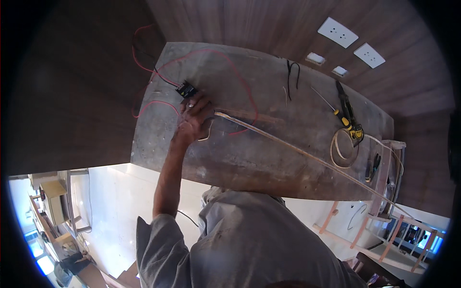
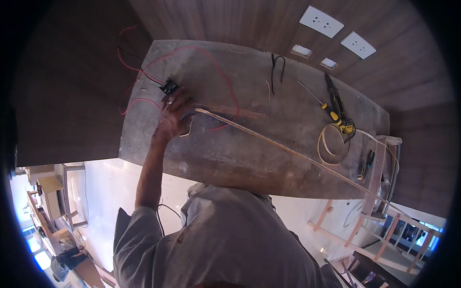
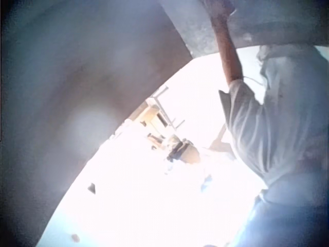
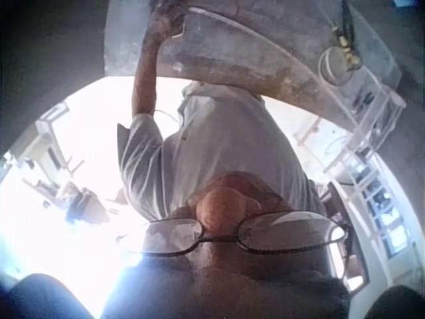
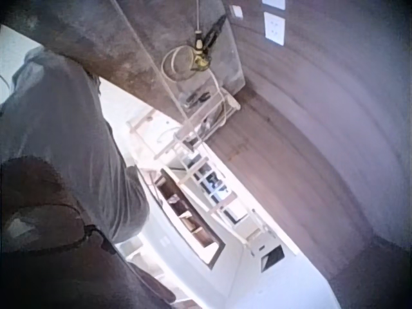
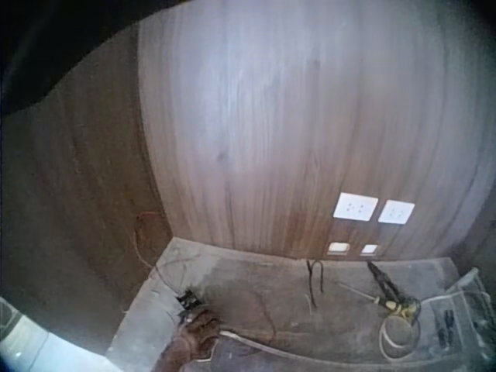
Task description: The person tests an LED light strip by connecting it to a power supply and powering it with an extension cord. Afterward, they carry the strip to another workstation, disconnect the wires from the power supply using a screwdriver, and peel backing tape from the light strip.
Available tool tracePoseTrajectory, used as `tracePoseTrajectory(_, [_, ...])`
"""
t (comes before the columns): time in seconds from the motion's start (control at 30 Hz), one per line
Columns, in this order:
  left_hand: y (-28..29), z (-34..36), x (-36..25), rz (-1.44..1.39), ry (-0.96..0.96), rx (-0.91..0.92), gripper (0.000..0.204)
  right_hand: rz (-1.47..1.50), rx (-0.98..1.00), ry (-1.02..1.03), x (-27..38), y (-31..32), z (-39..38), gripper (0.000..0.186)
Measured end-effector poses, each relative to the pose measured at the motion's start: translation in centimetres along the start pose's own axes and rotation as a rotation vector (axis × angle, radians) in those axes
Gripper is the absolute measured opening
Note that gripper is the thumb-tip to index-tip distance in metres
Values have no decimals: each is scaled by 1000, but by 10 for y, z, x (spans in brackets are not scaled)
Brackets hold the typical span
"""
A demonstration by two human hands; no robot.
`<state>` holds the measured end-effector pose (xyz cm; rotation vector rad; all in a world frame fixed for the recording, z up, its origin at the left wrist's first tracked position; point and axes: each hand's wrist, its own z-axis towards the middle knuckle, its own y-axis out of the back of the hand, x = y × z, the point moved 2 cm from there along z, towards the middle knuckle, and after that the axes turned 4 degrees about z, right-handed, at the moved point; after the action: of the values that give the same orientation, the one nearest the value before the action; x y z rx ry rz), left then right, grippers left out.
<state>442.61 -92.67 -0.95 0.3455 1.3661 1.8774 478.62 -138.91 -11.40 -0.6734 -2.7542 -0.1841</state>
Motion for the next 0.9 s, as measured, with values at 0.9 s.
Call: tracePoseTrajectory(0.9, [-45, 35, 27, -246, -383, 183, 27, 144, -26, 26, 65, -46, 29, 27])
